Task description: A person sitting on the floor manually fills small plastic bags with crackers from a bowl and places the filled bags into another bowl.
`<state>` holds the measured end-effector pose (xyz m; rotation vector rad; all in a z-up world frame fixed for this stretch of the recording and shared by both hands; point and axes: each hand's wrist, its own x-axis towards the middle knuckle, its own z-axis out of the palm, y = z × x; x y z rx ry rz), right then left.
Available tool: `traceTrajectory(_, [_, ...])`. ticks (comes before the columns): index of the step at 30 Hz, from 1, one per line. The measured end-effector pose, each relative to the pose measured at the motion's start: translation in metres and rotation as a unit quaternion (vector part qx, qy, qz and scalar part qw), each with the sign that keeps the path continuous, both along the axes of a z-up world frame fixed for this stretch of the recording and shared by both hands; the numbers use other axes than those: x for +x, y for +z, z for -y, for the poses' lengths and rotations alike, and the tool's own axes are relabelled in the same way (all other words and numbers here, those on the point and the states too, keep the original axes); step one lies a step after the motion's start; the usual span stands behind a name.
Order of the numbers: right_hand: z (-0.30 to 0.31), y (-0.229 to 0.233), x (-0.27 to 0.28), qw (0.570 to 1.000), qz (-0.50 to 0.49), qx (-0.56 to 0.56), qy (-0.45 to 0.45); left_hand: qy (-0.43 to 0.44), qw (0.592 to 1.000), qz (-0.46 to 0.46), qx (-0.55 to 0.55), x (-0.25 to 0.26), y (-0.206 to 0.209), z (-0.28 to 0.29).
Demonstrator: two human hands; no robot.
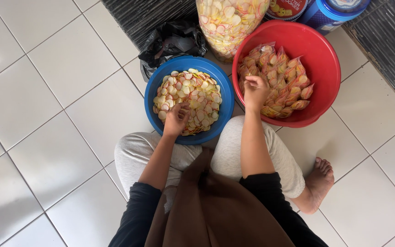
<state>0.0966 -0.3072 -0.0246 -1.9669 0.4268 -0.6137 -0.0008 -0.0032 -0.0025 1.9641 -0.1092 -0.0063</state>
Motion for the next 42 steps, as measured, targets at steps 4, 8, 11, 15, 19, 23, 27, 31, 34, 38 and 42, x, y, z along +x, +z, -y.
traceTrajectory(4, [-0.048, 0.04, -0.012, 0.995, 0.035, -0.052, 0.078, -0.001, 1.0, 0.006, 0.005, 0.0, 0.004, 0.002])
traceTrajectory(8, [-0.1, 0.047, -0.026, 0.968, 0.014, -0.079, 0.238, -0.009, 0.997, 0.044, 0.055, 0.008, -0.002, 0.007])
traceTrajectory(11, [-0.127, 0.037, -0.031, 0.916, -0.111, -0.145, 0.358, 0.026, 0.991, 0.082, 0.106, 0.034, -0.008, 0.006])
traceTrajectory(15, [-0.151, 0.142, -0.037, 0.836, -0.444, 0.086, 0.311, 0.085, 0.971, 0.162, 0.156, 0.1, 0.006, 0.005])
traceTrajectory(19, [-0.148, 0.039, -0.041, 0.683, -0.448, -0.281, 0.504, 0.094, 0.961, 0.2, 0.169, 0.183, -0.017, 0.011])
traceTrajectory(23, [-0.152, -0.004, -0.046, 0.742, -0.35, -0.225, 0.526, 0.058, 0.949, 0.09, 0.295, 0.265, -0.078, 0.015])
traceTrajectory(27, [-0.148, -0.012, -0.043, 0.728, -0.364, -0.188, 0.549, 0.021, 0.929, -0.157, 0.334, 0.288, -0.057, 0.02])
traceTrajectory(31, [-0.145, -0.058, -0.041, 0.72, -0.344, -0.188, 0.572, 0.014, 0.927, -0.192, 0.321, 0.304, -0.083, 0.015])
traceTrajectory(34, [-0.143, -0.071, -0.037, 0.721, -0.337, -0.158, 0.584, 0.079, 0.96, -0.127, 0.238, 0.3, -0.088, 0.012])
traceTrajectory(38, [-0.137, -0.048, -0.026, 0.747, -0.342, -0.144, 0.551, 0.131, 0.99, 0.008, 0.058, 0.277, -0.051, -0.001])
traceTrajectory(42, [-0.13, -0.042, -0.011, 0.784, -0.374, -0.019, 0.495, 0.122, 0.985, 0.03, -0.115, 0.235, -0.009, -0.031])
